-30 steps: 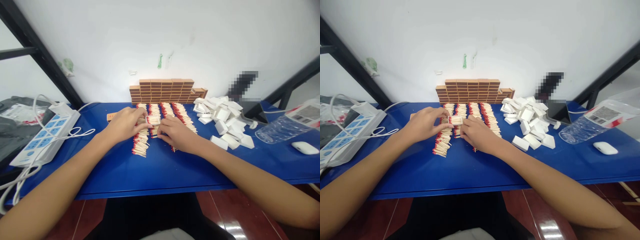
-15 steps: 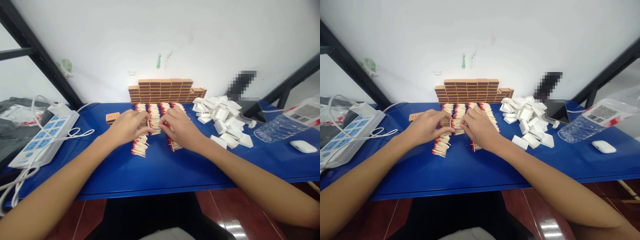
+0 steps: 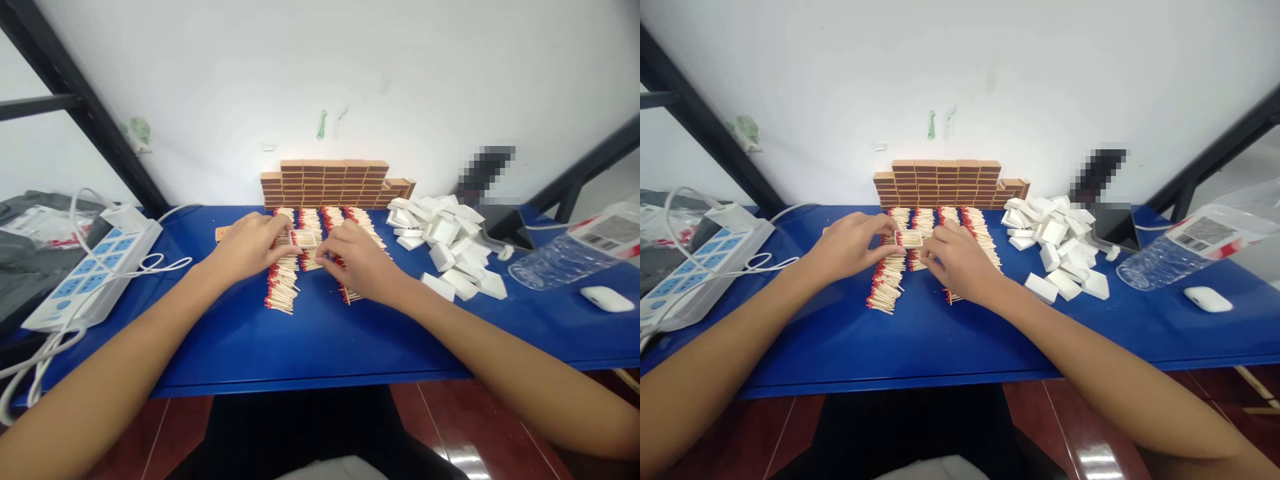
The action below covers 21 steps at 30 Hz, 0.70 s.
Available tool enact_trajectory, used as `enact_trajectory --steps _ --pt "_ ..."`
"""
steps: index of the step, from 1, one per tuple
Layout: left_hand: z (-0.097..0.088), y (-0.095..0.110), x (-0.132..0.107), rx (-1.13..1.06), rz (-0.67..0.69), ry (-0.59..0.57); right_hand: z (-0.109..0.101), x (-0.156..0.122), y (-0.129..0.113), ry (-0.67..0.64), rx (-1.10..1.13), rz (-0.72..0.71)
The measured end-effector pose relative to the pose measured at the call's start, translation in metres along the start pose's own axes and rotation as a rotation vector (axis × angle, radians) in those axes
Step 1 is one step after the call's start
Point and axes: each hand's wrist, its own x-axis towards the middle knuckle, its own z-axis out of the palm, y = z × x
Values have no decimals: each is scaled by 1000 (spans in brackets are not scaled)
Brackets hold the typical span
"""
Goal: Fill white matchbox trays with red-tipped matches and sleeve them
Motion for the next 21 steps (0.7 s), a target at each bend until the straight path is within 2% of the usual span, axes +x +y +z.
enact_trajectory --steps 4,13,17,21 --pt "-1 1 0 -7 -10 -4 8 -3 2 -113 23 -31" --pt "-2 5 -1 20 -28 -3 10 -5 3 -178 -25 -35" --pt "-2 5 -2 39 -22 -5 4 -3 2 -131 -9 -26" --pt "2 5 -1 24 38 -5 -8 1 0 -9 -6 31"
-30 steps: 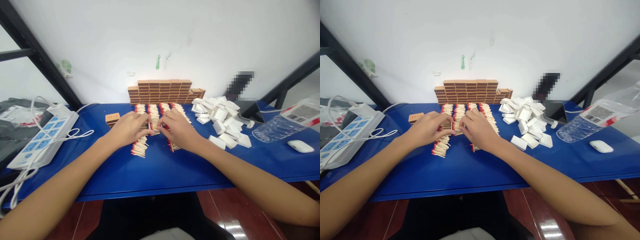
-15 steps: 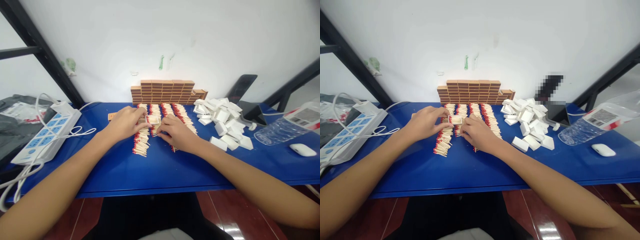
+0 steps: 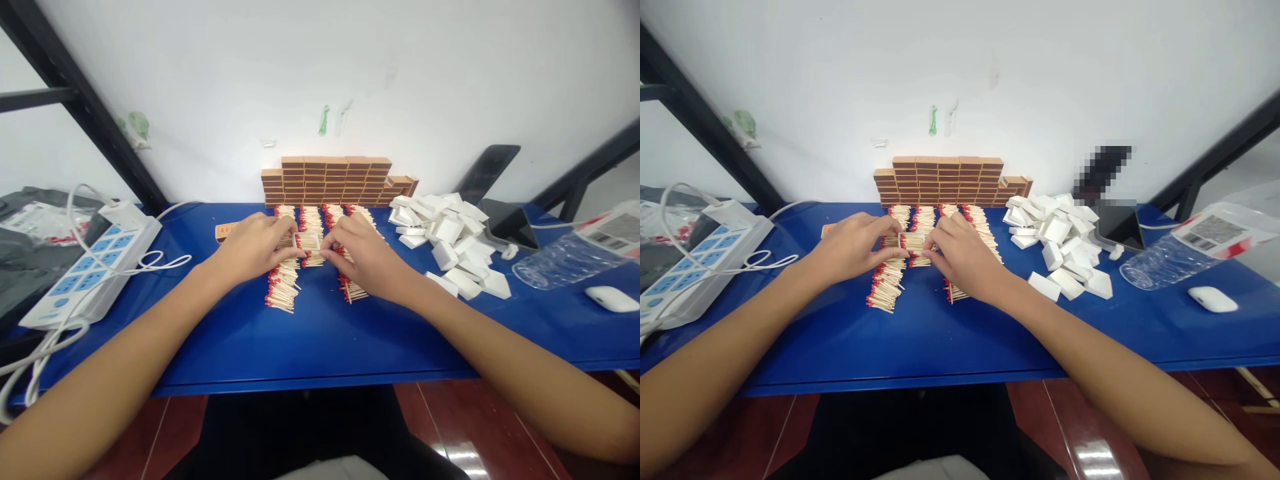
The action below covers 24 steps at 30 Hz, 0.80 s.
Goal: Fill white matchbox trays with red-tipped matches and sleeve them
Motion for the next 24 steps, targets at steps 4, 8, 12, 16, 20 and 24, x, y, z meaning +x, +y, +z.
enact_trajectory --steps 4,8,12,16,20,24 --pt "5 4 1 -65 80 9 -2 2 0 84 -54 27" --pt "5 10 0 -95 140 65 3 0 0 72 -47 22" --pt "3 14 0 -102 165 76 4 -1 -1 93 -42 14" --pt "2 11 -1 -87 108 48 0 0 -1 136 -47 -1" --pt "-1 6 -1 -56 17 31 -2 2 -3 171 -25 1" --pt "-6 3 -1 -23 -54 15 1 0 -3 122 17 14"
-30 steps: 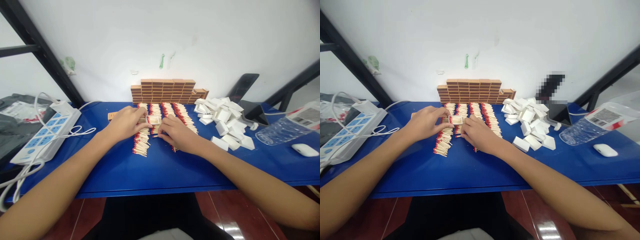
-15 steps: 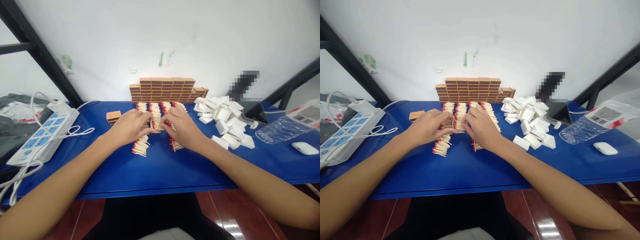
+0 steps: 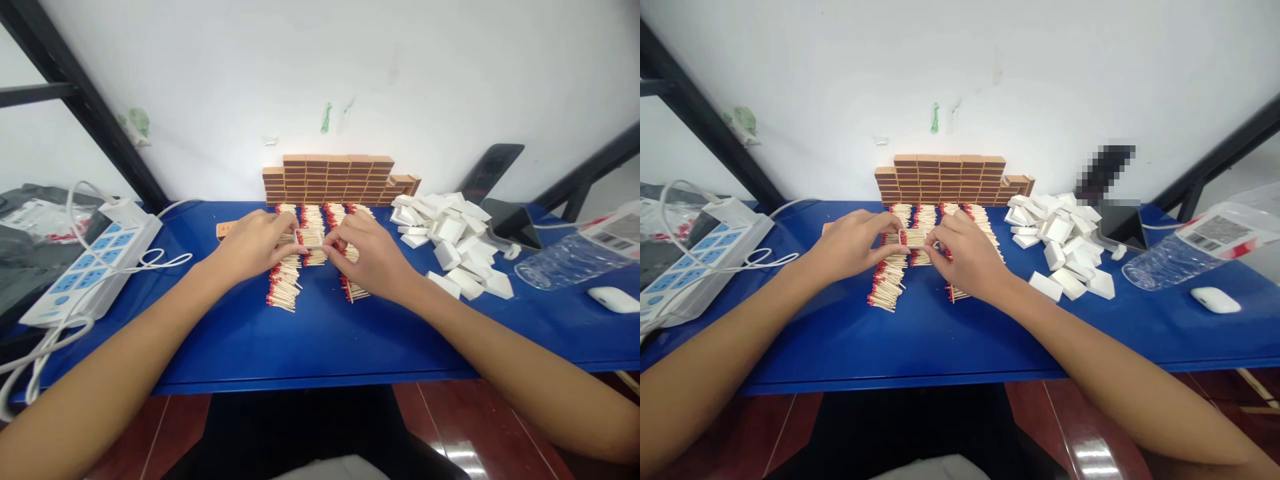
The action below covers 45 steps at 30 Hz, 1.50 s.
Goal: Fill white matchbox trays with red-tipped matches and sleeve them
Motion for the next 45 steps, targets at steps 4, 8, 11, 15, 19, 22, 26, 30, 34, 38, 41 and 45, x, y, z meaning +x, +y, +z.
enact_trajectory --steps 4,8,11,15,19,22,26,30,34,38,41,45 --pt "-1 -1 1 7 -12 -9 8 -4 5 -144 18 -55" --pt "0 -2 1 -1 -19 -10 14 -7 10 -228 8 -76" --pt "0 -2 0 -4 -11 -8 15 -9 11 -250 4 -70" --pt "0 -2 1 6 -9 -10 13 -9 12 -298 1 -56" --pt "0 -2 1 19 -11 -28 8 -7 10 -288 3 -68" --pt "0 -2 1 31 -8 -27 1 -3 6 -247 10 -62" --pt "2 -1 0 17 35 -24 -5 0 1 -170 -13 -16" --pt "6 3 1 -37 106 -32 -4 1 1 -83 -42 15" --pt "6 9 0 -82 156 -4 -1 1 0 -56 -54 32" --pt "4 12 -1 -109 178 9 0 0 0 -54 -64 23" --pt "4 12 -1 -114 177 7 -1 0 -1 -50 -63 17" --pt "6 8 0 -124 133 -10 -3 0 -1 -13 -53 14"
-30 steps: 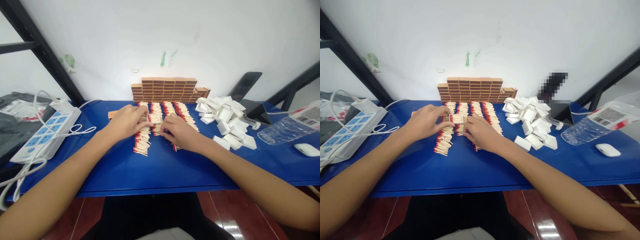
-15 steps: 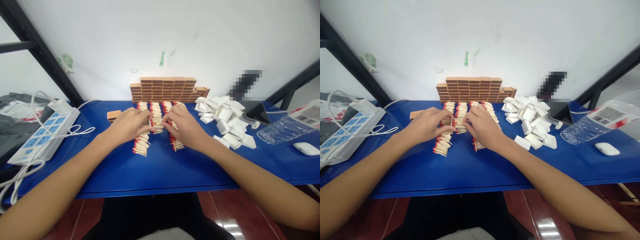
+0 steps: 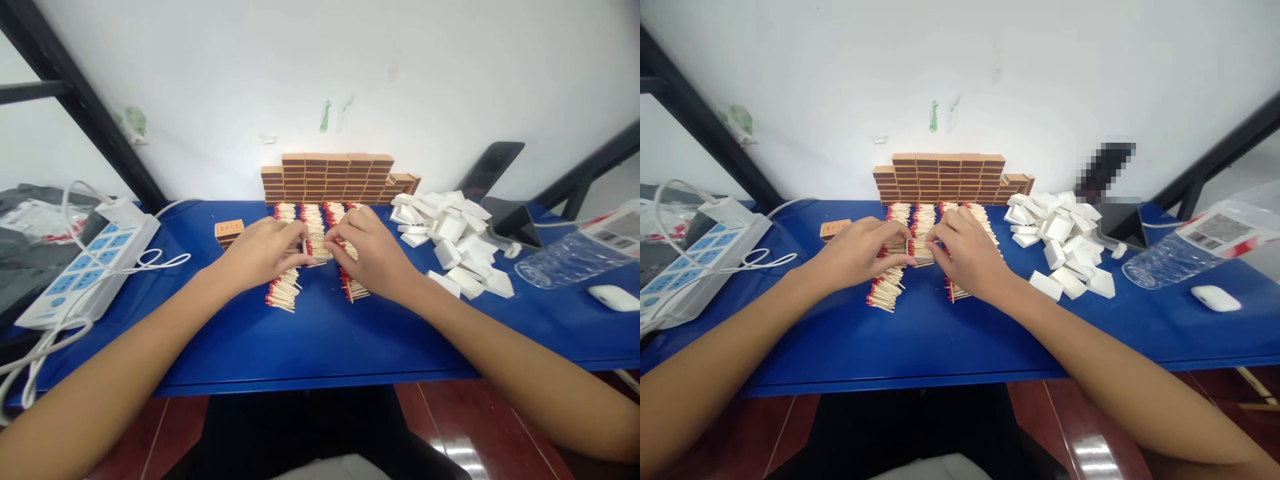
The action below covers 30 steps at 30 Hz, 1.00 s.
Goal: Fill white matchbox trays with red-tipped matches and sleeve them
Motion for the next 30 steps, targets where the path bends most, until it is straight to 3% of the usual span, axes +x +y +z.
enact_trajectory --steps 4,9,12,24,30 --pt "-1 -6 0 32 -67 -5 0 0 0 9 15 12" --pt "-5 -10 -1 95 -135 -5 7 -4 4 -159 20 -68" --pt "-4 -11 -1 104 -135 -11 12 -7 7 -230 9 -103" --pt "-2 -14 -1 101 -105 -8 14 -10 6 -301 51 -71" --pt "0 -13 -1 115 -90 -5 2 -3 3 -171 73 -36"
